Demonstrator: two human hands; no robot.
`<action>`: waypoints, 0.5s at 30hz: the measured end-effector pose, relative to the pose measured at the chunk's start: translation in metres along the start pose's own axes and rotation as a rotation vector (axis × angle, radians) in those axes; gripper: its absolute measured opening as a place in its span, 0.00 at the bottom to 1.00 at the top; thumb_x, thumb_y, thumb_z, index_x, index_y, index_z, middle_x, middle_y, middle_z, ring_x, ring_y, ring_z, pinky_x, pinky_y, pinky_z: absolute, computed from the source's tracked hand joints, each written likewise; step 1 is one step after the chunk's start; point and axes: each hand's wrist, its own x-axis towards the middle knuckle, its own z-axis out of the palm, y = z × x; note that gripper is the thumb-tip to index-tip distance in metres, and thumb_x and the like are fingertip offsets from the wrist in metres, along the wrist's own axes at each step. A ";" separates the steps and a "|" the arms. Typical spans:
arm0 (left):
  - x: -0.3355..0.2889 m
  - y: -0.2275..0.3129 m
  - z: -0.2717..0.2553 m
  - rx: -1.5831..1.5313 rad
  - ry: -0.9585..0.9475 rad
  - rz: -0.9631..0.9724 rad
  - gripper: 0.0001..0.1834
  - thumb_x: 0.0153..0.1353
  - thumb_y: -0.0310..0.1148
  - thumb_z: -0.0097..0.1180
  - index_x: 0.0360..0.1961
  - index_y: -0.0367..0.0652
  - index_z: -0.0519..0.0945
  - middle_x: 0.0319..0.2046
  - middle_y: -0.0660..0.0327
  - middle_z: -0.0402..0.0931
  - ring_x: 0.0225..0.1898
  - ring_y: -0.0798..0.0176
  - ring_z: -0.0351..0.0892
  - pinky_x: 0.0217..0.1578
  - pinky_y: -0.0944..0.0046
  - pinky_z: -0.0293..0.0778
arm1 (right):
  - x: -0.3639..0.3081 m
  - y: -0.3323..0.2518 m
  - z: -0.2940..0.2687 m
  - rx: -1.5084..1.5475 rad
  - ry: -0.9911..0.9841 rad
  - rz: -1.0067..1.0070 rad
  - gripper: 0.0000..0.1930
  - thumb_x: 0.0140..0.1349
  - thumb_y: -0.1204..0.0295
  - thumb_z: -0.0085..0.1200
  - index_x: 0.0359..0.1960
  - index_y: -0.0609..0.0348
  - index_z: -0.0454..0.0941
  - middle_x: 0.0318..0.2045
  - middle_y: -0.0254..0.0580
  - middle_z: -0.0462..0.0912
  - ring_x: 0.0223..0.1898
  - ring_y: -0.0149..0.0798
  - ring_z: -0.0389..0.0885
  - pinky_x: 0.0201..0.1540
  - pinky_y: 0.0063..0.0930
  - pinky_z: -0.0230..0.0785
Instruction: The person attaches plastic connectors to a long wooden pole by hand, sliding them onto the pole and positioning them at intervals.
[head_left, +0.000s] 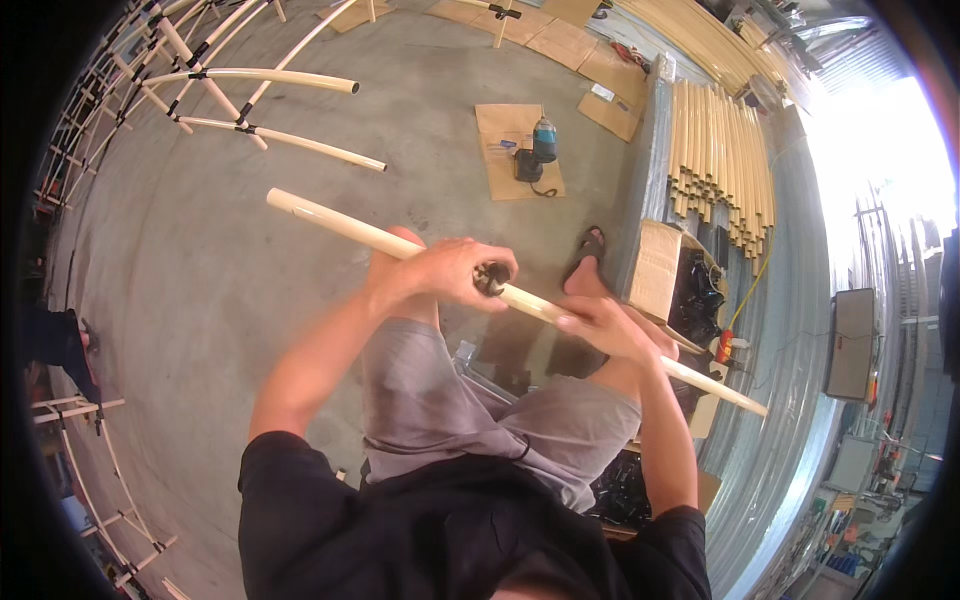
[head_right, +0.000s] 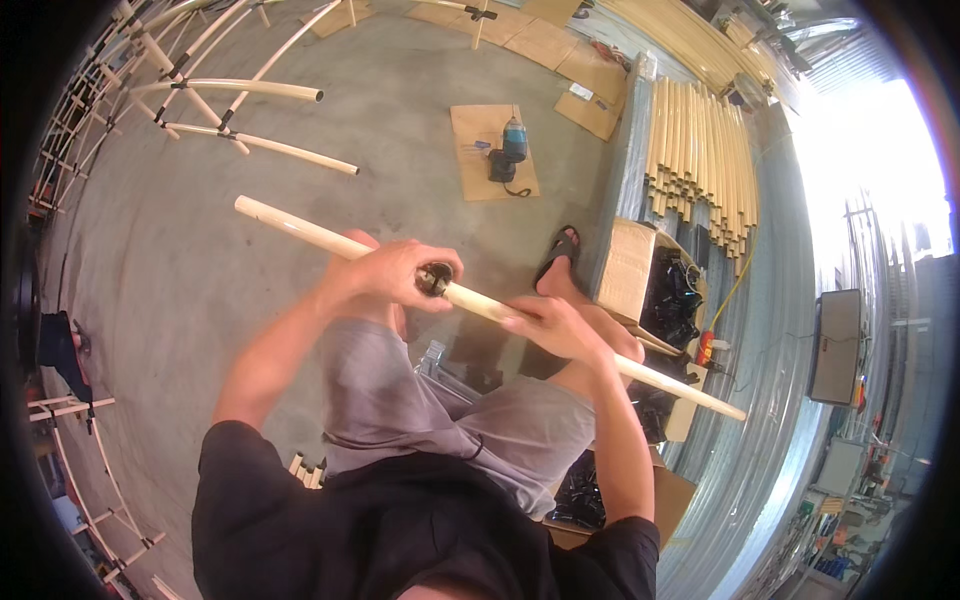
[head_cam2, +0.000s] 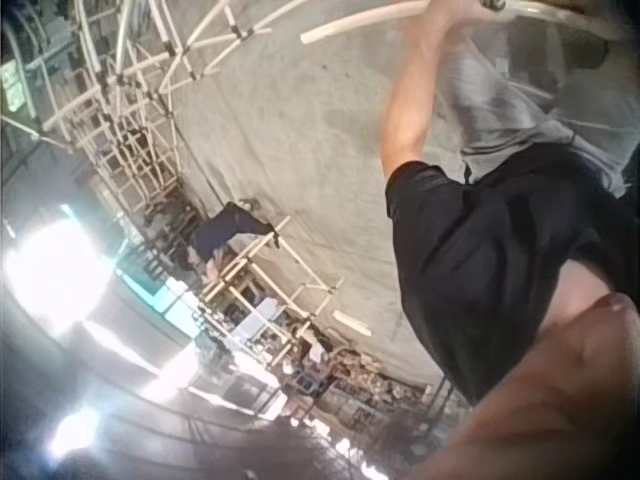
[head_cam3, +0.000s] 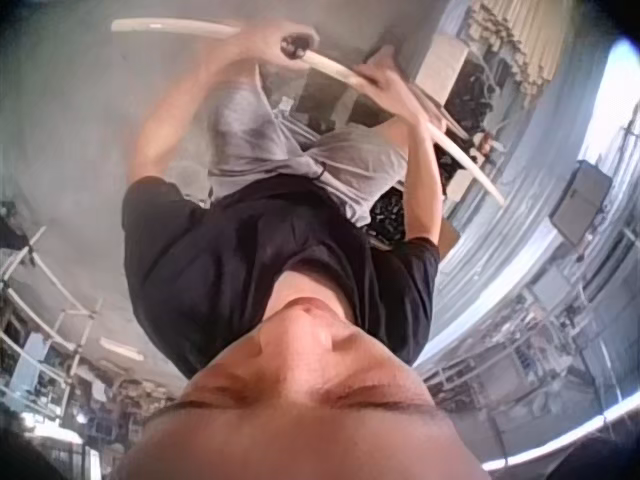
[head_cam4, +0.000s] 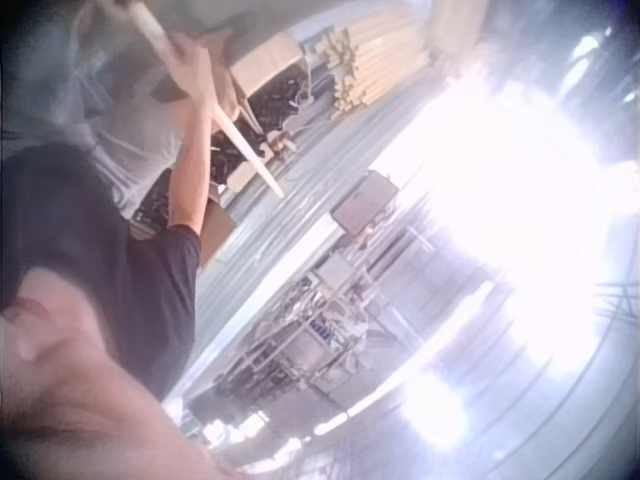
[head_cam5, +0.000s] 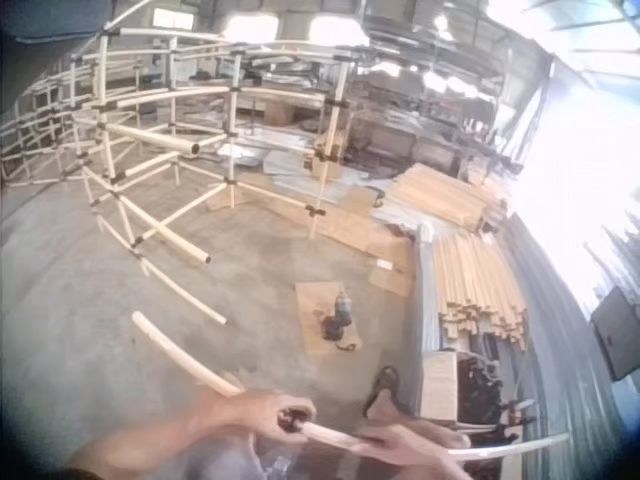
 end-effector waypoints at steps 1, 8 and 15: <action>-0.003 0.000 0.006 0.045 0.107 -0.029 0.22 0.48 0.47 0.69 0.36 0.44 0.78 0.25 0.59 0.79 0.30 0.53 0.81 0.34 0.54 0.74 | 0.014 -0.010 0.005 0.060 -0.070 0.054 0.21 0.66 0.52 0.59 0.43 0.60 0.85 0.21 0.45 0.78 0.23 0.40 0.77 0.31 0.36 0.68; -0.020 -0.016 0.012 0.158 0.398 -0.105 0.16 0.47 0.44 0.67 0.29 0.43 0.80 0.22 0.55 0.80 0.27 0.48 0.80 0.31 0.53 0.74 | 0.020 0.000 0.028 -0.016 0.098 -0.039 0.20 0.65 0.53 0.62 0.43 0.59 0.86 0.17 0.37 0.75 0.20 0.29 0.71 0.26 0.32 0.64; -0.015 -0.015 0.010 0.212 0.410 -0.233 0.19 0.47 0.48 0.64 0.25 0.40 0.80 0.21 0.52 0.81 0.27 0.45 0.82 0.31 0.49 0.75 | 0.028 -0.013 0.022 0.060 -0.100 0.118 0.17 0.62 0.57 0.65 0.42 0.59 0.86 0.18 0.45 0.77 0.20 0.35 0.74 0.28 0.33 0.68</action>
